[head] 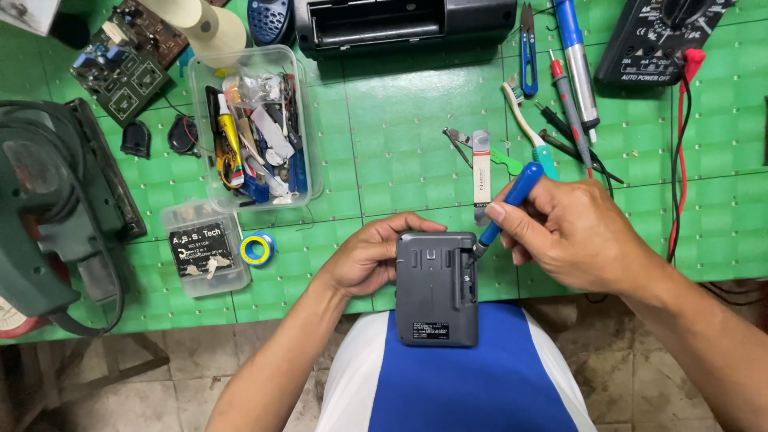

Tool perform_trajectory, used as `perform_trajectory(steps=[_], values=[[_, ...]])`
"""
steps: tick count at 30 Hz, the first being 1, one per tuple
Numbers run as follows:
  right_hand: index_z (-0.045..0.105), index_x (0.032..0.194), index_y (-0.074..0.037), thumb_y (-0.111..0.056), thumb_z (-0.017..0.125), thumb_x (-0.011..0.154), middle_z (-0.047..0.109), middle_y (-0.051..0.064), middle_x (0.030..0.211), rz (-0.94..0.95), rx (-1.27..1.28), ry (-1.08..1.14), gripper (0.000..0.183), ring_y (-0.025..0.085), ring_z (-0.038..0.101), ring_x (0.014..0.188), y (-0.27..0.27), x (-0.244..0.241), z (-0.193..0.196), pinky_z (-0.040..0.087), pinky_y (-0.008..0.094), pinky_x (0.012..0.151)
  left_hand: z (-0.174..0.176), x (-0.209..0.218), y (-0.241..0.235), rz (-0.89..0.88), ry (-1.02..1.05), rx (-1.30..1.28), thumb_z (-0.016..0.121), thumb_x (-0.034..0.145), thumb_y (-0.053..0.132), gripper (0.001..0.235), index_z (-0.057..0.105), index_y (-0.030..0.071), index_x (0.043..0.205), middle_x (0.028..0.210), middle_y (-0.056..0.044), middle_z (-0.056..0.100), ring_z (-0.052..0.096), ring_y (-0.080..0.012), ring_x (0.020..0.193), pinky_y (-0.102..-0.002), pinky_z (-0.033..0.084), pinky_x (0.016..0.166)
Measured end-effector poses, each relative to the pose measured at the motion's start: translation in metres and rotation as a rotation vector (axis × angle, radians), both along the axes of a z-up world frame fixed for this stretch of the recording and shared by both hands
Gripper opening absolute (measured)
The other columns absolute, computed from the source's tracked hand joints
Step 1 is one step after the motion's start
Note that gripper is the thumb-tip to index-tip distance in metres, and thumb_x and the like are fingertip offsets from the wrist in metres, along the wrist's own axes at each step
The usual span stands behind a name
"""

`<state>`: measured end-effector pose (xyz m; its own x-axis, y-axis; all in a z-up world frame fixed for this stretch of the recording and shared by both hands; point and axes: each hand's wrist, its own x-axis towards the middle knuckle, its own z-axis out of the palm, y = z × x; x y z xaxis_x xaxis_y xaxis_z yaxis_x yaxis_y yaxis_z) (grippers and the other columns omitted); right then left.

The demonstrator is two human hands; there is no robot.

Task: Disassembling a small electronic device to remove the internal circuit board using a screwdriver.

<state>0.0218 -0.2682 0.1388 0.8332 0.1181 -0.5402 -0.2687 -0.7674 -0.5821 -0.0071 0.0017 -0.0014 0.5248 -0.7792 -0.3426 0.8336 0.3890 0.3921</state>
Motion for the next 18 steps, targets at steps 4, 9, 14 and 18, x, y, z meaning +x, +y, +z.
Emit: perform_trajectory(steps=[4,9,14,18], values=[[0.069,0.066,-0.01,-0.04,0.064,0.097,0.077,-0.002,0.05,0.012,-0.026,-0.021,0.044,0.009,0.073,0.045,0.001,-0.005,-0.001,0.055,0.028,0.054,-0.001,-0.002,0.001,-0.019,-0.02,-0.012,0.067,0.098,0.01,0.046,0.055,-0.005,0.14,0.12,-0.015,0.072,0.073,-0.015,0.094,-0.027,0.059,0.08],[0.072,0.074,-0.012,-0.037,0.065,0.097,0.074,-0.003,0.049,-0.051,0.028,-0.047,0.035,0.007,0.07,0.043,0.001,-0.014,0.0,0.053,0.026,0.05,-0.003,-0.004,0.001,-0.051,-0.05,-0.027,0.07,0.098,0.015,0.049,0.054,-0.003,0.141,0.121,-0.013,0.072,0.073,-0.0151,0.097,-0.026,0.059,0.082],[0.061,0.065,-0.008,-0.033,0.067,0.099,0.075,0.002,0.053,-0.145,0.056,0.098,0.043,0.012,0.071,0.042,0.005,-0.015,0.002,0.053,0.029,0.047,0.001,-0.003,0.0,-0.062,-0.078,-0.022,0.069,0.098,0.014,0.048,0.055,-0.005,0.14,0.125,-0.015,0.07,0.072,-0.0157,0.097,-0.026,0.058,0.081],[0.07,0.077,-0.006,-0.028,0.065,0.097,0.079,0.004,0.06,-0.174,0.128,0.15,0.03,0.013,0.074,0.044,0.006,-0.025,0.002,0.06,0.028,0.045,-0.002,-0.005,0.0,-0.034,-0.085,-0.029,0.074,0.096,0.017,0.053,0.055,-0.005,0.14,0.129,-0.015,0.068,0.071,-0.0162,0.102,-0.025,0.057,0.084]])
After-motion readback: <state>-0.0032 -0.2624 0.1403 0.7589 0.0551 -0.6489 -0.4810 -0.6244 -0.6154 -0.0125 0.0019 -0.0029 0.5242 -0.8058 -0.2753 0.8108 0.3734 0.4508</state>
